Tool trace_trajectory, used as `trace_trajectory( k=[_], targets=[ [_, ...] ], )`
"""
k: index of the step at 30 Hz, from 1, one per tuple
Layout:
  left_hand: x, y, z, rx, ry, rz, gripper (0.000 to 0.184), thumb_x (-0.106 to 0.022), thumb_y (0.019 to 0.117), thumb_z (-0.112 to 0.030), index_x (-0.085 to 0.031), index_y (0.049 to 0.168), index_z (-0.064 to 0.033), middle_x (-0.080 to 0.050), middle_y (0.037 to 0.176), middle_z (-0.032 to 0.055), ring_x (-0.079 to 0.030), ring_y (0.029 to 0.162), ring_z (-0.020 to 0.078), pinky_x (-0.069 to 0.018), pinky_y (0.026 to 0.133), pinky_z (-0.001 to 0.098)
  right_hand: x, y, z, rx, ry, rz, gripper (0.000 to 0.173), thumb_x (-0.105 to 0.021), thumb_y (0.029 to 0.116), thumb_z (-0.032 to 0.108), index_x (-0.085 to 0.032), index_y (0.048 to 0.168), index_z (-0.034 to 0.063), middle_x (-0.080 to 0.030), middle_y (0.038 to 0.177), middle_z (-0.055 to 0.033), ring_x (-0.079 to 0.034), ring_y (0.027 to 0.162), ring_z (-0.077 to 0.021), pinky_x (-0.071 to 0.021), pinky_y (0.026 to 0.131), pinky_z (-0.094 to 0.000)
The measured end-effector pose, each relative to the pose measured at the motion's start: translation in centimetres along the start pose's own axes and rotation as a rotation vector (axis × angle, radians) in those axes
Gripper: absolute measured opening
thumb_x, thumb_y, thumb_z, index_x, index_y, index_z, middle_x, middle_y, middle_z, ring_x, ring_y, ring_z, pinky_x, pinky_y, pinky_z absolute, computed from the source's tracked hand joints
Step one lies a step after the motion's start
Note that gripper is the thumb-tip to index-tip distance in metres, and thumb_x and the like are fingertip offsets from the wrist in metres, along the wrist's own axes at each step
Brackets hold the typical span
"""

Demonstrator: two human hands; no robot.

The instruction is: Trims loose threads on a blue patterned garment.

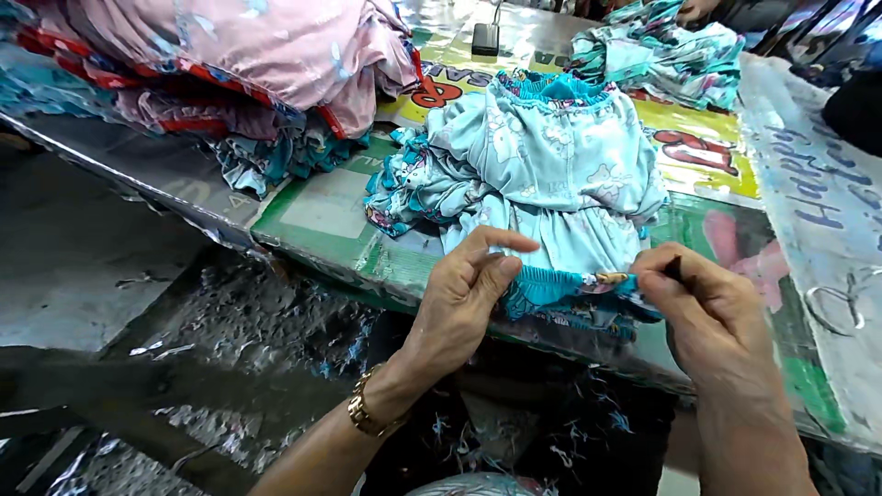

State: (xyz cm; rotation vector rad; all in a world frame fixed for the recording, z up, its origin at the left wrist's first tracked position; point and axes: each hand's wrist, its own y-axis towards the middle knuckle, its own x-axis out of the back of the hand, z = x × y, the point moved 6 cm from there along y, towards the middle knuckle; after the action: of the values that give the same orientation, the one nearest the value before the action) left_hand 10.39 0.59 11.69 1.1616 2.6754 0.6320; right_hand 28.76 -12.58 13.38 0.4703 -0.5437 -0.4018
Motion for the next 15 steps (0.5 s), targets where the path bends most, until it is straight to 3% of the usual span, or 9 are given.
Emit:
trace_trajectory(
  k=[3, 5, 7, 9, 11, 13, 15],
  targets=[
    [0.3, 0.1, -0.2, 0.008, 0.02, -0.073, 0.032, -0.051, 0.106, -0.01, -0.058, 0.137, -0.0108, -0.066, 0.081, -0.0016, -0.062, 0.067, 0.0042, -0.0553, 0.064, 0.0204, 1.0, -0.3, -1.0, -0.009, 0.089, -0.053, 0.017, -0.053, 0.1062, 0.032, -0.065, 0.096, 0.0251, -0.059, 0.084, 0.0183, -0.056, 0.076, 0.0096, -0.047, 0.07, -0.0091],
    [1.9, 0.0, -0.2, -0.002, 0.01, -0.165, 0.031, -0.051, 0.1065, -0.011, -0.059, 0.137, -0.0119, -0.07, 0.098, -0.001, -0.065, 0.072, 0.0046, -0.0576, 0.064, 0.0215, 3.1, -1.3, -1.9, -0.036, 0.108, -0.162, 0.014, -0.057, 0.1049, 0.035, -0.069, 0.101, 0.0298, -0.066, 0.09, 0.0194, -0.062, 0.083, 0.0062, -0.0531, 0.077, -0.0146],
    [3.1, 0.0, -0.4, -0.012, -0.007, -0.221, 0.03, -0.049, 0.1072, -0.012, -0.059, 0.135, -0.0145, -0.067, 0.112, -0.0032, -0.063, 0.076, 0.002, -0.0555, 0.066, 0.018, 4.3, -2.1, -2.4, -0.052, 0.178, -0.23, 0.014, -0.059, 0.1037, 0.035, -0.071, 0.101, 0.0285, -0.069, 0.092, 0.0164, -0.065, 0.085, 0.0018, -0.0556, 0.08, -0.0184],
    [3.0, -0.2, -0.5, -0.017, -0.036, -0.222, 0.027, -0.05, 0.1069, -0.012, -0.063, 0.131, -0.0142, -0.068, 0.107, -0.0038, -0.063, 0.077, 0.0017, -0.0554, 0.067, 0.0178, 3.9, -2.3, -2.1, -0.056, 0.242, -0.235, 0.013, -0.061, 0.1028, 0.035, -0.072, 0.1, 0.0273, -0.07, 0.091, 0.0152, -0.066, 0.084, 0.0015, -0.0562, 0.08, -0.0181],
    [2.3, -0.1, -0.8, -0.034, -0.028, -0.169, 0.024, -0.049, 0.1075, -0.012, -0.065, 0.126, -0.0114, -0.068, 0.096, -0.0031, -0.063, 0.074, 0.0024, -0.0551, 0.067, 0.0186, 3.5, -2.1, -1.7, -0.055, 0.28, -0.219, 0.013, -0.061, 0.1027, 0.035, -0.072, 0.101, 0.0275, -0.069, 0.09, 0.0152, -0.066, 0.083, 0.002, -0.0563, 0.08, -0.0177],
    [1.6, -0.1, -1.3, -0.091, 0.066, -0.059, 0.023, -0.046, 0.1083, -0.012, -0.066, 0.12, -0.0077, -0.069, 0.1, -0.0042, -0.063, 0.08, 0.0008, -0.0551, 0.071, 0.0179, 3.1, -1.6, -1.4, -0.061, 0.283, -0.188, 0.013, -0.06, 0.1035, 0.034, -0.071, 0.1, 0.0287, -0.068, 0.09, 0.0163, -0.065, 0.083, 0.0033, -0.0558, 0.079, -0.0165],
    [0.6, -0.1, -1.7, -0.159, 0.206, 0.094, 0.024, -0.054, 0.1064, -0.024, -0.067, 0.12, -0.0078, -0.067, 0.099, -0.006, -0.062, 0.082, -0.0024, -0.0539, 0.072, 0.0154, 2.7, -1.2, -1.4, -0.088, 0.283, -0.159, 0.013, -0.06, 0.1033, 0.034, -0.072, 0.099, 0.0288, -0.068, 0.089, 0.0167, -0.064, 0.081, 0.0044, -0.055, 0.076, -0.0148]
  ],
)
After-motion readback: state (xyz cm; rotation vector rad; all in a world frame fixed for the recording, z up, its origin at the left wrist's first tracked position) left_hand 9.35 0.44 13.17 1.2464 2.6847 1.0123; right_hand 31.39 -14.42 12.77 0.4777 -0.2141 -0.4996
